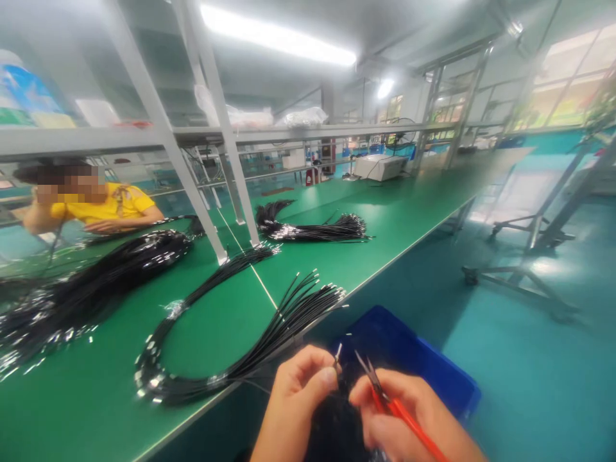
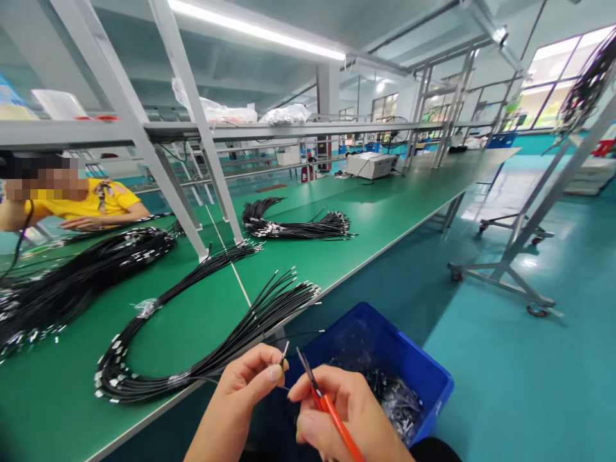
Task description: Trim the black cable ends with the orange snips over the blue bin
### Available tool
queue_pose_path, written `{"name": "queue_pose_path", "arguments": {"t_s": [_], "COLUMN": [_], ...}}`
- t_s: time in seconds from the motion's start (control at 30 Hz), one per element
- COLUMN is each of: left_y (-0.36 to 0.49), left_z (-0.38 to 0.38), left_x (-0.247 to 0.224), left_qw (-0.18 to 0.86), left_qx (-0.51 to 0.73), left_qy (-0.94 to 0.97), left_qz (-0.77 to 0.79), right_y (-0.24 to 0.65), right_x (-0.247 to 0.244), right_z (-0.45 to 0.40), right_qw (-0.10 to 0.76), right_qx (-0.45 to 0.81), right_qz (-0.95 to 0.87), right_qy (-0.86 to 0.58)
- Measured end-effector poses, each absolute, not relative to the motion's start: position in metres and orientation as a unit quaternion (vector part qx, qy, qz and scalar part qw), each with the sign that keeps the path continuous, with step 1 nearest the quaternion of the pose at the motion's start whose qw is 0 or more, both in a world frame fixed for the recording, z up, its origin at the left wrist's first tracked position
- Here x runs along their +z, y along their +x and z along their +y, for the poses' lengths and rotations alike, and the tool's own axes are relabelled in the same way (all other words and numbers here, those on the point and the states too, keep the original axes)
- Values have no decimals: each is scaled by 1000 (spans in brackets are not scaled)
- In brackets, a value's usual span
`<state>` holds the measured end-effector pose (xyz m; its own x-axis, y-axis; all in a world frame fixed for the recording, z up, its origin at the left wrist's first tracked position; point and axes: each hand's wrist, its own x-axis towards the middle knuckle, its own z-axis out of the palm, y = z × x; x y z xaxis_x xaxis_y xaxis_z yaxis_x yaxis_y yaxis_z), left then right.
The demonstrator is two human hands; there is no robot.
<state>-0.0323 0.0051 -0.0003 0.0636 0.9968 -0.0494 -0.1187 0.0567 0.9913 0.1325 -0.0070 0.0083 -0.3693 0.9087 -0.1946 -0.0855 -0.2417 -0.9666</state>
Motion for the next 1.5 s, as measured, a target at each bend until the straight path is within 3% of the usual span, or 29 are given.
{"name": "queue_pose_path", "arguments": {"t_s": [0.07,0.17,0.43,0.77,0.87,1.03,1.13,1.23,1.4,1.5], "left_y": [-33,-32,-34,-36,-34,-19,-10,-5,-3,-10], "left_z": [5,4,3,7,4,-4,-5,-3,5,15], "left_x": [2,5,3,-9,-11,-13,-17,-21,-28,-34], "left_qw": [576,595,606,579,503,198,93,70,172,116], "left_qx": [504,508,492,501,503,535,544,507,196,112], "left_qy": [457,441,452,468,515,681,715,745,814,773], "left_qz": [454,441,431,441,479,460,429,427,520,614], "right_y": [140,141,138,134,144,160,161,161,168,171], "right_x": [10,10,14,16,4,-1,6,9,6,5], "right_z": [-3,0,-8,-1,-1,-3,-5,-7,-2,1], "right_qw": [294,244,274,225,264,428,477,513,553,567], "right_qx": [736,771,736,684,700,663,639,620,607,604], "right_qz": [-480,-461,-462,-547,-537,-477,-452,-424,-367,-356], "right_qy": [-376,-365,-412,-428,-389,-387,-400,-415,-437,-433]}}
